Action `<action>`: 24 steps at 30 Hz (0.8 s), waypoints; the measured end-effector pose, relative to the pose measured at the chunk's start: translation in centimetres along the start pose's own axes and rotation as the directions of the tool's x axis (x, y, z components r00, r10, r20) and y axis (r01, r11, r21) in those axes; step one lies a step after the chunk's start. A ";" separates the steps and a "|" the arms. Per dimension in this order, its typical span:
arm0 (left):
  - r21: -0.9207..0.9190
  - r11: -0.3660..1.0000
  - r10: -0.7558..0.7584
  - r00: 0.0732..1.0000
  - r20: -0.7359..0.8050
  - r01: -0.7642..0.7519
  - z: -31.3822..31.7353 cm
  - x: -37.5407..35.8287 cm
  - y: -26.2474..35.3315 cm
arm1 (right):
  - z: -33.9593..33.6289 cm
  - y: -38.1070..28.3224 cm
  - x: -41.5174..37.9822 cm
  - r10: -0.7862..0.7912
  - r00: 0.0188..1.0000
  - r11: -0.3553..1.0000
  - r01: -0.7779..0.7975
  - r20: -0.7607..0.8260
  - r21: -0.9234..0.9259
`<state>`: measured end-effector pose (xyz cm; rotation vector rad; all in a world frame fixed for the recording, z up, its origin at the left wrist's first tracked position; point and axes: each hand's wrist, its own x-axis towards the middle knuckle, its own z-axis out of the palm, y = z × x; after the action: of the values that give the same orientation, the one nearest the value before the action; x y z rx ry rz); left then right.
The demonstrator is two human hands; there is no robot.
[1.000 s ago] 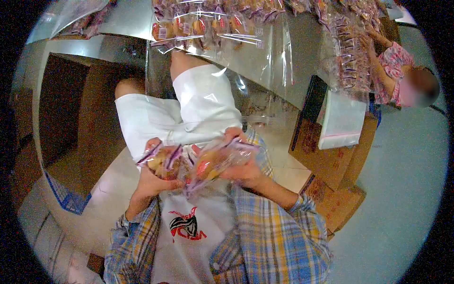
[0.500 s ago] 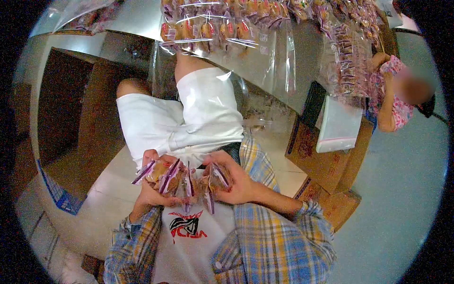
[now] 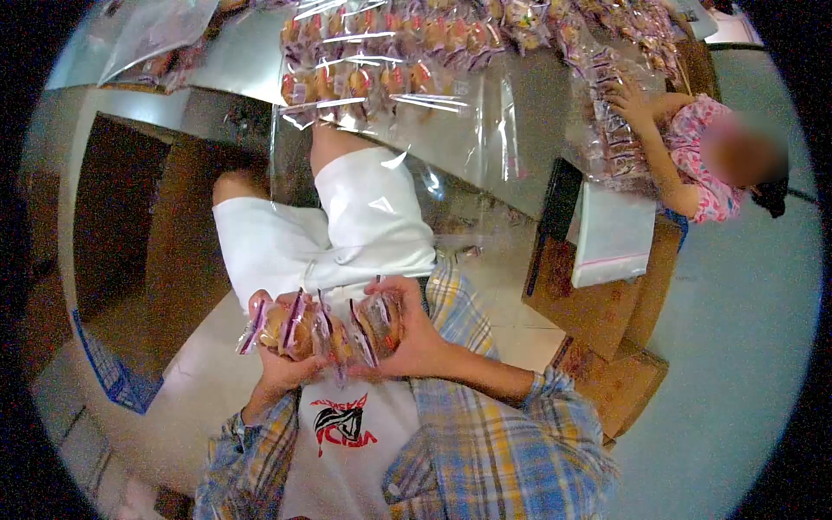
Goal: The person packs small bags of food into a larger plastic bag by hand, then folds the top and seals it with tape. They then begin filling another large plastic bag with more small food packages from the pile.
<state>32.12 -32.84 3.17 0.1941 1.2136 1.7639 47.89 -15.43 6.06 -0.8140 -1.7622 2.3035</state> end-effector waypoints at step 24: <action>-0.252 0.958 0.001 0.882 0.472 0.134 7.4 17.2 2.0 | -11.5 -3.3 4.3 0.015 0.962 0.992 -0.048 -0.274 -0.114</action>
<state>26.03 -15.06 2.24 0.3832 0.6081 1.6763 49.13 -2.73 5.68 -1.1268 -1.7852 2.0022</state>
